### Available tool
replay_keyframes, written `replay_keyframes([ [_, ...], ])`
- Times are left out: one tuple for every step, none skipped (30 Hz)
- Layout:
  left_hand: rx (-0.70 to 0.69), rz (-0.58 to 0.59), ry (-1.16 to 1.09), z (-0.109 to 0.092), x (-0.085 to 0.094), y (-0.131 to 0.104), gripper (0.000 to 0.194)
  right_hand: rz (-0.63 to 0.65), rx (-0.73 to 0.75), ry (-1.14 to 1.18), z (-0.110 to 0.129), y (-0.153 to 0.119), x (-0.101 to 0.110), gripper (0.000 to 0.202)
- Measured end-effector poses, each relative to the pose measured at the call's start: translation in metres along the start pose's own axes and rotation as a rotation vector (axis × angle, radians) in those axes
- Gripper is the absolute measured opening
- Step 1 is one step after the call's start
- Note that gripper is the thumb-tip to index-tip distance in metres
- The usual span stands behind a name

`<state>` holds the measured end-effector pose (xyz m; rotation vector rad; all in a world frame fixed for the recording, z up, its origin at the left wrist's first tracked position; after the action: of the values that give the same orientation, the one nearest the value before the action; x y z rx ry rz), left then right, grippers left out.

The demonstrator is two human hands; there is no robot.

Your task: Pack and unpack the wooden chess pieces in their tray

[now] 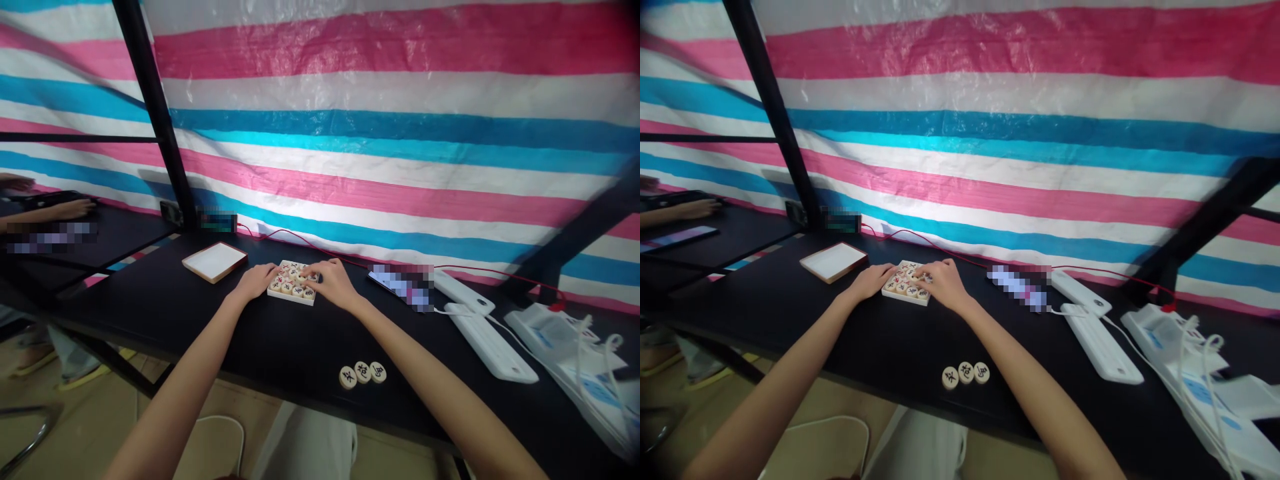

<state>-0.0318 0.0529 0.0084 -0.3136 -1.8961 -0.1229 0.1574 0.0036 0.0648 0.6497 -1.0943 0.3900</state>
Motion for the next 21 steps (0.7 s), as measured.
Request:
replay_keyframes([
  [-0.003, -0.002, 0.000, -0.001, 0.000, 0.000, 0.051, 0.001, -0.011, -0.007, -0.002, 0.011, -0.004, 0.019],
  [-0.009, -0.005, 0.001, -0.001, 0.000, -0.001, 0.051, 0.011, -0.020, -0.015, -0.004, 0.020, -0.009, 0.019],
  [-0.014, -0.008, 0.002, -0.002, 0.001, -0.001, 0.051, 0.023, -0.024, -0.024, -0.006, 0.027, -0.014, 0.019],
  [-0.020, -0.011, 0.003, -0.002, 0.001, -0.001, 0.050, 0.034, -0.022, -0.034, -0.008, 0.033, -0.019, 0.019],
  [-0.026, -0.012, 0.003, -0.003, 0.001, -0.001, 0.050, 0.041, -0.015, -0.044, -0.009, 0.036, -0.023, 0.019],
  [-0.027, -0.014, 0.003, -0.003, 0.001, -0.002, 0.050, 0.045, -0.007, -0.052, -0.010, 0.038, -0.026, 0.020],
  [-0.028, -0.013, 0.003, -0.004, 0.001, -0.002, 0.050, 0.046, -0.001, -0.057, -0.011, 0.039, -0.029, 0.020],
  [-0.025, -0.011, 0.003, -0.004, 0.002, -0.002, 0.050, 0.046, 0.001, -0.059, -0.012, 0.039, -0.030, 0.021],
  [-0.022, -0.010, 0.003, -0.004, 0.002, -0.002, 0.050, 0.047, 0.000, -0.057, -0.013, 0.038, -0.031, 0.022],
  [-0.020, -0.008, 0.005, -0.004, 0.002, -0.002, 0.050, 0.050, -0.003, -0.054, -0.014, 0.037, -0.031, 0.023],
  [-0.017, -0.005, 0.005, -0.004, 0.002, -0.002, 0.050, 0.053, -0.006, -0.051, -0.014, 0.036, -0.030, 0.023],
  [-0.015, -0.002, 0.005, -0.004, 0.003, -0.001, 0.050, 0.061, -0.005, -0.048, -0.014, 0.035, -0.029, 0.023],
  [-0.016, 0.002, 0.004, -0.003, 0.002, -0.001, 0.050, 0.071, -0.002, -0.044, -0.014, 0.034, -0.029, 0.023],
  [-0.016, 0.005, 0.003, -0.003, 0.002, -0.001, 0.050, 0.084, 0.003, -0.040, -0.014, 0.032, -0.028, 0.022],
  [-0.015, 0.008, 0.001, -0.002, 0.001, 0.000, 0.050, 0.095, 0.007, -0.036, -0.013, 0.031, -0.028, 0.021],
  [-0.016, 0.008, -0.001, -0.001, 0.001, 0.001, 0.050, 0.103, 0.012, -0.030, -0.012, 0.030, -0.027, 0.021],
  [-0.018, 0.005, -0.001, -0.001, 0.000, 0.001, 0.051, 0.108, 0.016, -0.021, -0.012, 0.029, -0.027, 0.020],
  [-0.023, -0.001, 0.000, 0.000, 0.000, 0.001, 0.051, 0.109, 0.017, -0.012, -0.011, 0.028, -0.027, 0.019],
  [-0.029, -0.007, 0.001, 0.000, 0.000, 0.001, 0.051, 0.107, 0.017, -0.002, -0.010, 0.027, -0.028, 0.019],
  [-0.034, -0.012, 0.003, -0.001, -0.001, 0.001, 0.051, 0.104, 0.014, 0.005, -0.010, 0.027, -0.028, 0.019],
  [-0.038, -0.016, 0.006, -0.001, 0.000, 0.000, 0.051, 0.102, 0.009, 0.008, -0.010, 0.027, -0.028, 0.019],
])
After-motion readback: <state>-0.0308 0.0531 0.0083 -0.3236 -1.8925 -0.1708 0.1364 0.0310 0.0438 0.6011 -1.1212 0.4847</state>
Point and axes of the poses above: each hand's wrist, its own y-axis towards the middle knuckle, its own x-axis out of the back of the hand, z = x × y, the point moved 5 cm from there along y, towards the middle knuckle, and after that the axes turned 10 degrees about z, right-handed, at the moved point
